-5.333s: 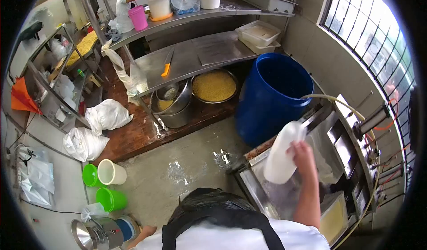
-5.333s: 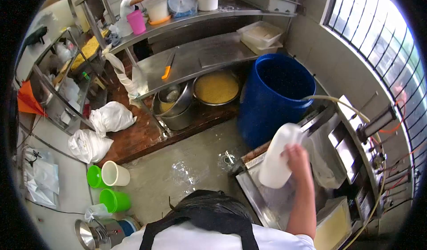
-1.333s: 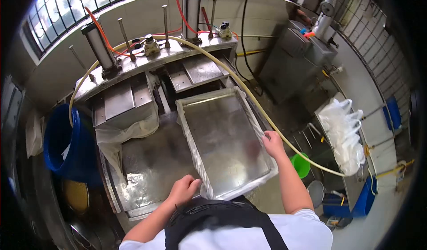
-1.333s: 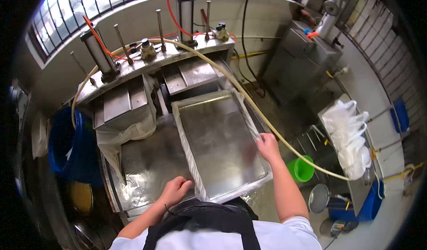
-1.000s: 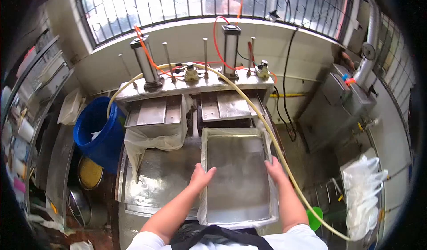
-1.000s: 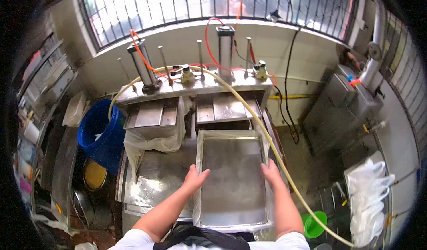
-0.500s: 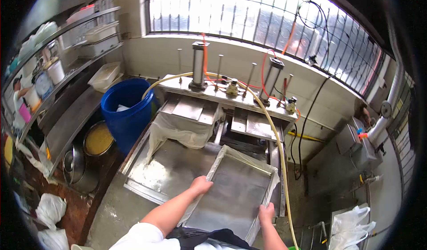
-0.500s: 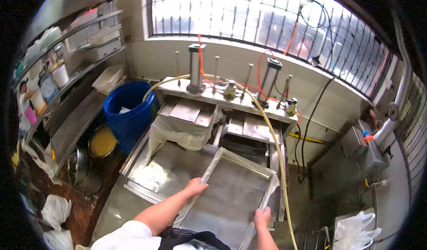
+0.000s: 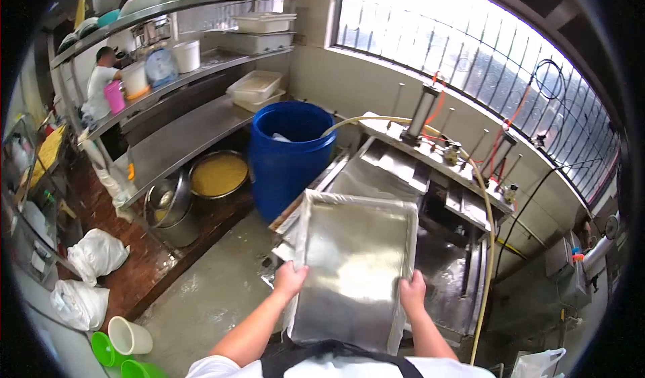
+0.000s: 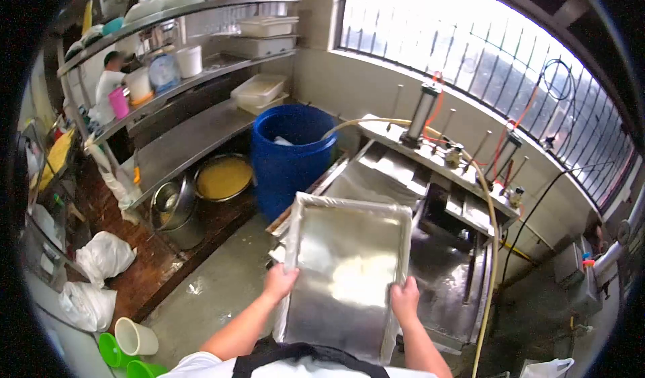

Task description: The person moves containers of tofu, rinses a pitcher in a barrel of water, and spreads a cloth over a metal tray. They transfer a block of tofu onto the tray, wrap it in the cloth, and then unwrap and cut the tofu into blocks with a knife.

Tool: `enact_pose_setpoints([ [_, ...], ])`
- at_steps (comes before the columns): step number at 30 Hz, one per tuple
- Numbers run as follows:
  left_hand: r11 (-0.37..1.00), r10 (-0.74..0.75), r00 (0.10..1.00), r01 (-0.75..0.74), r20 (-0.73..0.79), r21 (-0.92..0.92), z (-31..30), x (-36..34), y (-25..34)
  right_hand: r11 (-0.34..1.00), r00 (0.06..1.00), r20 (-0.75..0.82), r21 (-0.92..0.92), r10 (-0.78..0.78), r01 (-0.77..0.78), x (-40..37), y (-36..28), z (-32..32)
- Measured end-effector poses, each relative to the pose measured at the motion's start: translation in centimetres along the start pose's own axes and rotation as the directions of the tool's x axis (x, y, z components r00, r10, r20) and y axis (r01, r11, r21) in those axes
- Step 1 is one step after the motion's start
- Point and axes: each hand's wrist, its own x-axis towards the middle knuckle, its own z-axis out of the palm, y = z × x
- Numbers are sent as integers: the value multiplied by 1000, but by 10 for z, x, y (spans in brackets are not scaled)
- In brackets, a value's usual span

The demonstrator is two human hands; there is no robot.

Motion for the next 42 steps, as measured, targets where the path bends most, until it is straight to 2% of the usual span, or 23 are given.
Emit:
enact_pose_setpoints([
  [2, 996, -88, 990, 87, -109, -11, -68, -10, 11, 995, 994, 52, 17, -97, 96, 9, -39, 44],
  [5, 990, -143, 954, 140, -263, -32, -142, -12, -15, 990, 977, 165, 79, -133, 121, 17, -124, 94],
  [6, 994, -111, 933, 103, -343, -40, -165, -18, -9, 988, 966, 213, 69, -149, 138, 21, -145, 112],
  [8, 986, -164, 887, 133, -431, -102, -200, -20, -15, 986, 948, 272, 66, -164, 152, 26, -184, 146],
  [10, 985, -170, 845, 148, -507, -85, -225, -13, -39, 967, 901, 354, 118, -253, 225, 34, -220, 183],
  [11, 985, -168, 803, 157, -572, -69, -238, -7, -45, 967, 896, 363, 127, -255, 223, 37, -229, 207],
  [13, 979, -199, 772, 185, -603, -86, -264, 4, -45, 940, 861, 382, 179, -337, 289, 49, -243, 262],
  [15, 975, -220, 727, 171, -651, -139, -288, 26, -68, 947, 841, 440, 210, -315, 245, 56, -277, 305],
  [17, 978, -199, 705, 190, -680, -90, -317, 53, -75, 945, 811, 502, 271, -301, 183, 70, -300, 361],
  [18, 978, -179, 693, 205, -698, -48, -329, 70, -79, 935, 798, 503, 287, -331, 208, 79, -306, 390],
  [19, 977, -193, 689, 199, -699, -74, -344, 90, -91, 936, 782, 539, 314, -313, 158, 85, -323, 412],
  [22, 979, -124, 675, 202, -727, 20, -388, 151, -109, 922, 733, 607, 381, -307, 70, 114, -365, 490],
  [24, 964, -113, 662, 255, -741, 80, -416, 192, -138, 917, 694, 648, 395, -313, 44, 133, -388, 536],
  [26, 962, -158, 664, 270, -731, 37, -439, 224, -142, 931, 677, 658, 347, -330, 116, 153, -410, 584],
  [28, 971, -149, 657, 237, -739, 15, -452, 251, -148, 936, 634, 703, 337, -323, 102, 166, -428, 623],
  [30, 951, -174, 635, 306, -752, 38, -472, 277, -178, 951, 608, 735, 282, -300, 129, 178, -445, 658],
  [34, 929, -262, 601, 369, -755, -29, -496, 322, -192, 955, 571, 766, 240, -296, 174, 195, -477, 717],
  [36, 907, -285, 628, 422, -724, 9, -510, 341, -205, 956, 549, 784, 212, -289, 201, 200, -492, 746],
  [37, 914, -302, 633, 404, -712, -29, -519, 353, -219, 961, 535, 802, 182, -267, 208, 201, -500, 761],
  [39, 906, -318, 631, 421, -708, -31, -539, 380, -245, 957, 528, 805, 161, -269, 243, 204, -518, 793],
  [41, 864, -344, 635, 503, -692, 32, -558, 407, -241, 947, 525, 806, 132, -274, 292, 210, -534, 826],
  [42, 870, -344, 624, 492, -701, 11, -567, 421, -255, 939, 522, 801, 137, -293, 317, 211, -543, 842],
])
